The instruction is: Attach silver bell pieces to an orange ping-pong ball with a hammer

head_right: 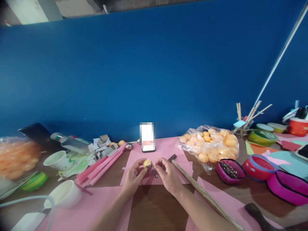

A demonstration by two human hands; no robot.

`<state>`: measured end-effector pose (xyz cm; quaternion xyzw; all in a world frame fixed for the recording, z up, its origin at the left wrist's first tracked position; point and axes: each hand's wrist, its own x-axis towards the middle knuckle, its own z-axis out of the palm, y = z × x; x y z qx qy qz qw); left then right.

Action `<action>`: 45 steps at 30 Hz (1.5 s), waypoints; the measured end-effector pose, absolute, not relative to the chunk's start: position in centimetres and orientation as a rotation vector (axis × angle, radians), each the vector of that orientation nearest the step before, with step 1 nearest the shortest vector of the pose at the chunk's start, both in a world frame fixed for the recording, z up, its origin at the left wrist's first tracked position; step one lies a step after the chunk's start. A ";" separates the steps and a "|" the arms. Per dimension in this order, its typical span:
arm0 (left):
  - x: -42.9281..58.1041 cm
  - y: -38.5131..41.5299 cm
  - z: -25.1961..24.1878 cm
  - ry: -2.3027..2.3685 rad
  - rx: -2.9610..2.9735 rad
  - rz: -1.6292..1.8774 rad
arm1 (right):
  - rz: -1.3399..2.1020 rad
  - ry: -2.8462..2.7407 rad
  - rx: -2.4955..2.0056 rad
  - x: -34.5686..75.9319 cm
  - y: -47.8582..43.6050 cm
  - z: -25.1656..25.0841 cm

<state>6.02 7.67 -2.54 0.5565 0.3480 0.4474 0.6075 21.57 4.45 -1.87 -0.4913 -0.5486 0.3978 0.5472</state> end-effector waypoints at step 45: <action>6.7 7.1 -2.1 0.834 1.094 1.050 | 0.956 -1.321 -1.085 21.1 4.2 -1.8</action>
